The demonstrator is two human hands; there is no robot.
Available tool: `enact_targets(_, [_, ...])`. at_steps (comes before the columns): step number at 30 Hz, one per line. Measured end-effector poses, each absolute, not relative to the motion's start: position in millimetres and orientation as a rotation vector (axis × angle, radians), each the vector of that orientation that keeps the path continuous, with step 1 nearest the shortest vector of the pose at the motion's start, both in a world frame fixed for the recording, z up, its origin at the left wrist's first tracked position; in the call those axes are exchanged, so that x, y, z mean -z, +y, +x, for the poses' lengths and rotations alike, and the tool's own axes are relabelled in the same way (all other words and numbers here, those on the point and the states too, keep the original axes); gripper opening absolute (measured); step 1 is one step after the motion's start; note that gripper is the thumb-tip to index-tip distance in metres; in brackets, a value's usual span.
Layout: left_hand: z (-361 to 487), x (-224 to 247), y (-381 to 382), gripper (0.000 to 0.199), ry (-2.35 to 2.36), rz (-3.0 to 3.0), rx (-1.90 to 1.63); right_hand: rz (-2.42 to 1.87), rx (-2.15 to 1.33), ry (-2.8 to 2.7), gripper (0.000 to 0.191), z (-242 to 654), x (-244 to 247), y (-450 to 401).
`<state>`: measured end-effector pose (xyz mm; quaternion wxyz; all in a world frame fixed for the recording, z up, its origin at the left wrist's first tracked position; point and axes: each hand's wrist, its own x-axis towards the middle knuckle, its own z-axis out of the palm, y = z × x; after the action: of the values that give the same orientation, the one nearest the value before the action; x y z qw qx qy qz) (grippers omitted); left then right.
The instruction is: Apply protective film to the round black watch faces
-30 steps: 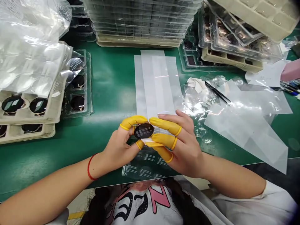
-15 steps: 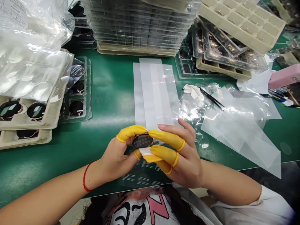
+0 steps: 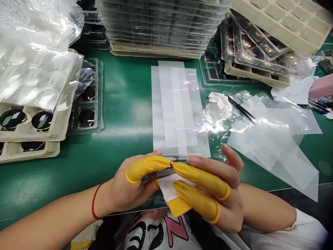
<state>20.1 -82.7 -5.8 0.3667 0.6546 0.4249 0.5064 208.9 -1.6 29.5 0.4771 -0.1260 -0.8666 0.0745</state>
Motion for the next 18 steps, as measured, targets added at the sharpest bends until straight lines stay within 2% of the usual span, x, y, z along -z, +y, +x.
enact_targets(8, [20.3,4.0,-72.6,0.054,1.119,1.957,-1.449,-0.309,-0.170,-2.133,0.025,209.7,-31.1,-0.3])
enact_targets(18, [19.6,-1.8,-70.9,0.060,1.237,2.114,-1.414,-0.296,-0.142,-2.137,0.024,210.8,-30.3,1.2])
